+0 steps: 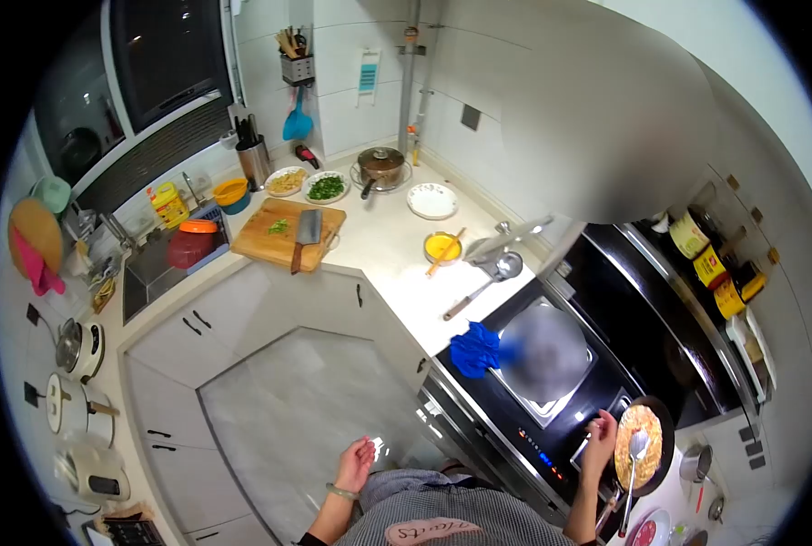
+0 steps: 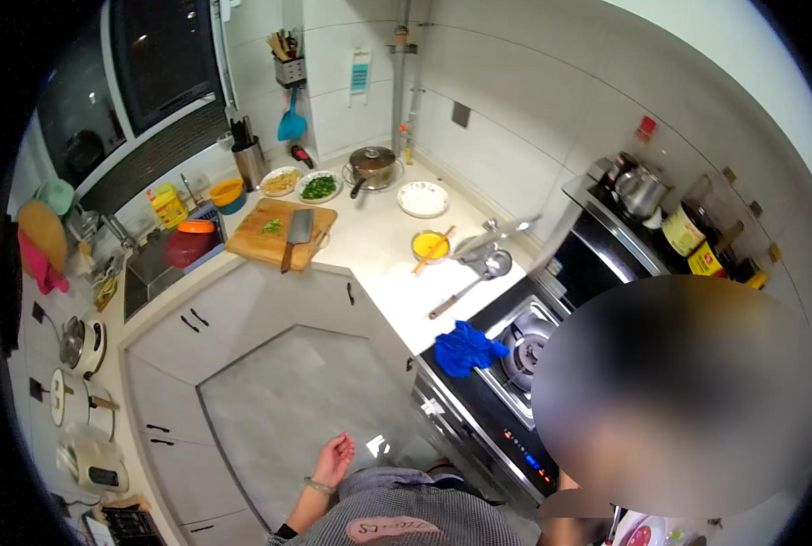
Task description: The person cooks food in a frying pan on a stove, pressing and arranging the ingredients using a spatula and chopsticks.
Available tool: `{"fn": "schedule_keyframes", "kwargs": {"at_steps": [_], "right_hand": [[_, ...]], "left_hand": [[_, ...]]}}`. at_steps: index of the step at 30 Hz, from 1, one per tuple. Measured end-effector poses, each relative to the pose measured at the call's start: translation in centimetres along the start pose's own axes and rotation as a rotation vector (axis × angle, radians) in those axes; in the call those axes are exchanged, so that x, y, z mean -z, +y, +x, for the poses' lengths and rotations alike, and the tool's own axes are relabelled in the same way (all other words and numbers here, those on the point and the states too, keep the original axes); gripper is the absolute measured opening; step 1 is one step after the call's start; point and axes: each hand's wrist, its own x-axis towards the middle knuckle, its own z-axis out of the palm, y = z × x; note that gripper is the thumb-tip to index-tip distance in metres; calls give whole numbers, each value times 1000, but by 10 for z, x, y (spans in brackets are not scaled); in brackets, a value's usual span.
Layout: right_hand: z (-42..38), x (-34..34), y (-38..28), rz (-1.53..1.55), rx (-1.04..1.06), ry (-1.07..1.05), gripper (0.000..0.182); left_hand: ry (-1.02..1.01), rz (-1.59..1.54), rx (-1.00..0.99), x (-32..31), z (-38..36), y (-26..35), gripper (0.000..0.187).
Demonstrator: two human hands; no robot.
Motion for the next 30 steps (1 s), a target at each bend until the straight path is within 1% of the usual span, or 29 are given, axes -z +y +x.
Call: {"fn": "schedule_keyframes", "kwargs": {"at_steps": [3, 4, 5, 6, 8, 10, 11, 12, 13, 15, 17, 18, 19, 21, 22, 24, 26, 27, 29, 30], "right_hand": [[8, -79, -13, 41, -11, -252, 25], [13, -101, -17, 22, -15, -338, 24], [19, -123, -21, 1, -17, -421, 23], [24, -145, -25, -28, 175, -456, 22], [32, -191, -39, -76, 375, -543, 22], [50, -234, -47, -74, 245, -662, 25], [59, -263, -39, -33, 105, -726, 28], [69, -297, -27, -65, 156, -697, 35], [81, -334, -16, -95, 211, -671, 43], [103, -395, 4, -115, 398, -620, 58], [123, -438, -3, -279, 376, -667, 66], [133, -457, -2, -298, 339, -728, 67], [139, -477, 4, -376, 373, -730, 61], [147, -504, 20, -434, 418, -762, 51], [148, -513, 24, -487, 483, -727, 42], [150, -522, 32, -477, 498, -743, 40], [153, -525, 32, -477, 578, -757, 36], [154, -526, 31, -478, 574, -758, 36], [155, -527, 30, -508, 698, -715, 36], [157, -529, 30, -504, 694, -710, 36]], "left_hand": [[39, -102, -77, 5, 0, 19, 17], [90, -148, -92, 5, 2, 24, 17], [98, -159, -116, 10, 7, 25, 17], [109, -202, -111, 17, 14, 23, 18], [154, -236, -81, 16, 27, 35, 16], [120, -226, -95, 23, 51, 43, 15], [93, -226, -114, 25, 61, 50, 13], [112, -242, -137, 22, 70, 57, 12], [110, -220, -121, 15, 78, 72, 12], [176, -272, -179, 3, 91, 95, 13], [216, -278, -179, -23, 97, 120, 13], [219, -260, -213, -31, 102, 129, 13], [223, -242, -248, -38, 106, 138, 13], [224, -231, -247, -42, 117, 142, 13], [233, -242, -250, -41, 121, 144, 12], [247, -250, -243, -40, 125, 143, 11], [320, -256, -143, -43, 122, 143, 11], [322, -254, -140, -39, 122, 142, 11], [225, -225, -36, -30, 124, 143, 10], [223, -218, -38, -31, 124, 146, 10]]}}
